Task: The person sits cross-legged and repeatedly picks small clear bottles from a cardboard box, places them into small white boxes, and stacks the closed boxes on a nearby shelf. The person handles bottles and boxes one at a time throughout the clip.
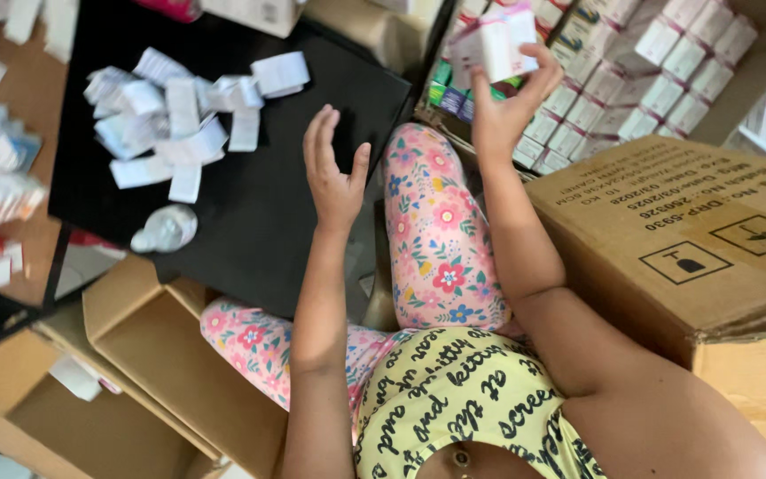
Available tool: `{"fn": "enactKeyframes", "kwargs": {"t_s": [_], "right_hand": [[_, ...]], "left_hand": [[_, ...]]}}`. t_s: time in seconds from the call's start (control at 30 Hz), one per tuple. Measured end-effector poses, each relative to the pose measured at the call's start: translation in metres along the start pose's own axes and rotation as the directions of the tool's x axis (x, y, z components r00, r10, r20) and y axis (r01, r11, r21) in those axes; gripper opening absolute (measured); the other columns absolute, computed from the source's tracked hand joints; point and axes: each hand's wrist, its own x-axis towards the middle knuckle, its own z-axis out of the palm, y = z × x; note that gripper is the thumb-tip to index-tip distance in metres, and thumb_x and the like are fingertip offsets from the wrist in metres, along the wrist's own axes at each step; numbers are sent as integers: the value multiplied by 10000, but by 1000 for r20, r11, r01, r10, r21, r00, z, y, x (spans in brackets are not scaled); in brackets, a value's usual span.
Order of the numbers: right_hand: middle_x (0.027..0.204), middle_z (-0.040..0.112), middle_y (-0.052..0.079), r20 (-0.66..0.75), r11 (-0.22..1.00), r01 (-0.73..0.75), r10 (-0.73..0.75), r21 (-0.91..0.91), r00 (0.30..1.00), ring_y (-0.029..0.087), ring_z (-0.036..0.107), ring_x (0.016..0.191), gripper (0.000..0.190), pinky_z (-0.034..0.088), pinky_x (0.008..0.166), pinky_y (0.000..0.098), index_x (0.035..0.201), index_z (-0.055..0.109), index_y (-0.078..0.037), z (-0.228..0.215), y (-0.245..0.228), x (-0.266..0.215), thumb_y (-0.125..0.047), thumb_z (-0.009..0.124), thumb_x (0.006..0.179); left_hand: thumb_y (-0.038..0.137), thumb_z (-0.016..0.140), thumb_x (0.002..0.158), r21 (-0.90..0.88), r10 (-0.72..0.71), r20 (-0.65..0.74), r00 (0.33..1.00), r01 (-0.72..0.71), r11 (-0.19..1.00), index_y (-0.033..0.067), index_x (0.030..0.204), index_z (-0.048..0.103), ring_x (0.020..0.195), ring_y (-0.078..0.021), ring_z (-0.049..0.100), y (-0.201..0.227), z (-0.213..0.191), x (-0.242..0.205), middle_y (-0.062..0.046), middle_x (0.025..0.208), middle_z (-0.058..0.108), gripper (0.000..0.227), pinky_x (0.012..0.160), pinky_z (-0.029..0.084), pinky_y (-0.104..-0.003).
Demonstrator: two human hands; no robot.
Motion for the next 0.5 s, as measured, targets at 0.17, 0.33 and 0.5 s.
{"fn": "enactKeyframes", "kwargs": {"t_s": [0.17,0.33,0.5], "right_hand": [[1380,336,179,-398,931,-106,-44,-348,916,393,392,1300,843,367,1083,488,1373,369,-142,-8,116,38,37,892,737],[1326,342,195,-697,843,-521,292,-136,655,399,529,1212,953,545,976,447,1436,347,-360,-16,197,71,2,817,691],[1377,307,188,-861,648,-761,408,38,304,415,550,1130,825,643,763,460,1398,368,-493,-53,268,134,-176,833,794]], "left_hand": [[123,699,1031,-176,-6,134,991,30,984,32,1318,624,1167,-268,683,-17,52,33,-156,1322,647,310,896,614,-333],[67,693,1022,-251,-78,149,986,114,961,18,1252,659,893,-197,745,-35,84,45,-116,1105,715,237,748,629,-285],[85,695,1013,-225,-88,201,976,133,965,-2,1219,656,863,-202,738,-45,84,40,-130,1050,719,227,742,617,-288]]}}
